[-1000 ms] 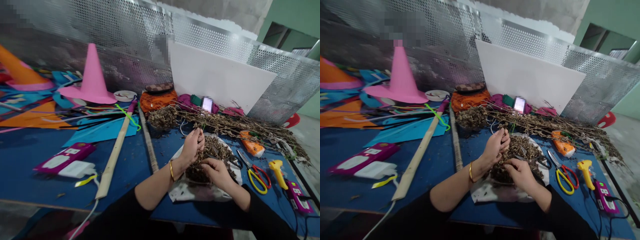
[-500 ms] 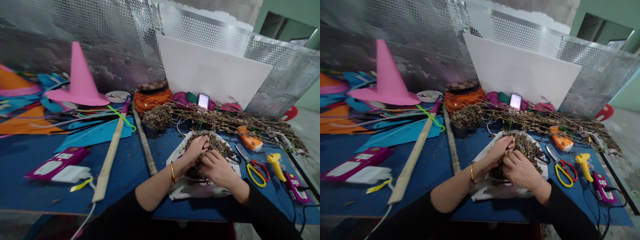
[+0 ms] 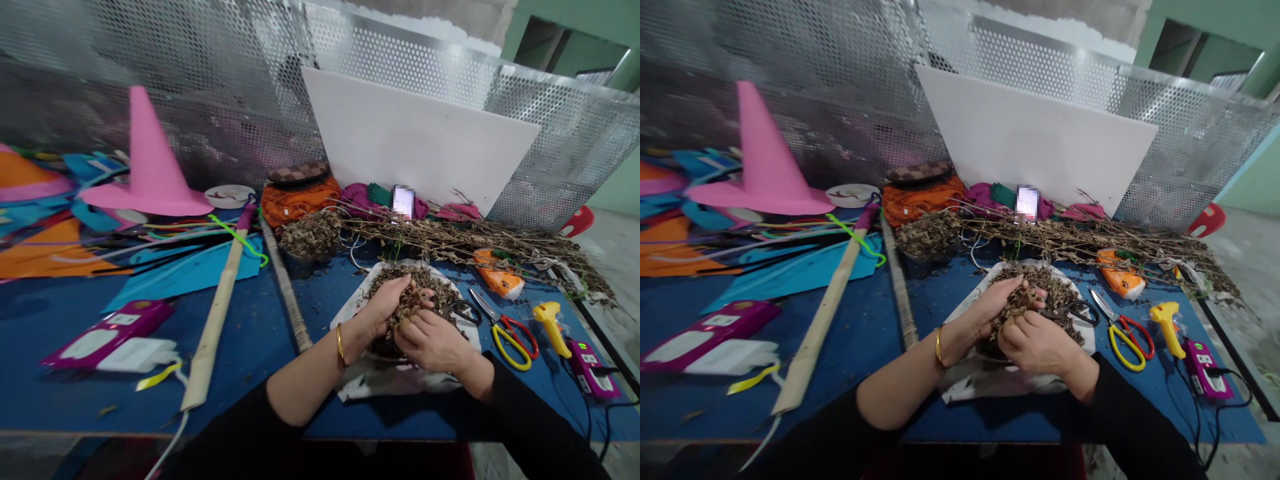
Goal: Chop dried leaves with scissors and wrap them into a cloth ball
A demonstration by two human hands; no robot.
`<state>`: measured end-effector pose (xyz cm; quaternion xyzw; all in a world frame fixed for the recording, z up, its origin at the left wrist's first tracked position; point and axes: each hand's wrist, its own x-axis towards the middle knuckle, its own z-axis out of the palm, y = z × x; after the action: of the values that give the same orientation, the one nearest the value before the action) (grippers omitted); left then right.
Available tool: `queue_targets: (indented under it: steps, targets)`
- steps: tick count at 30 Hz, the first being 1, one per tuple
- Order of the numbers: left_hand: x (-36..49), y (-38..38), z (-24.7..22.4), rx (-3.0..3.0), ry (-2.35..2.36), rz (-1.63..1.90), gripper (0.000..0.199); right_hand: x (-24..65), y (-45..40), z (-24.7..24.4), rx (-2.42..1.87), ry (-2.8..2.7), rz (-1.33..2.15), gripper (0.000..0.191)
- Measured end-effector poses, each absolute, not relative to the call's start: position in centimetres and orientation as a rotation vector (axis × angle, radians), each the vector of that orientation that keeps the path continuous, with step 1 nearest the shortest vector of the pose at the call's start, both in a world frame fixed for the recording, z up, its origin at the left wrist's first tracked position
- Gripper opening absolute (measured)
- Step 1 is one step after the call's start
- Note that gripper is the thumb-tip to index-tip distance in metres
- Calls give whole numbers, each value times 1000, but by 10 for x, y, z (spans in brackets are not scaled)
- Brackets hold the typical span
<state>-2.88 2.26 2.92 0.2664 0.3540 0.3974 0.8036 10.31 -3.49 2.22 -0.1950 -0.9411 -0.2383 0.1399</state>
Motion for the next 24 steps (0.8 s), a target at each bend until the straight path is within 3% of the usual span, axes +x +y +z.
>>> queue_targets:
  steps: [15,24]
  targets:
    - [-43,35,51,472,675,1060,28,106,-42,14,-684,-2343,-491,41]
    - [-31,34,35,410,714,1094,25,97,-34,10,-877,-2495,-464,50]
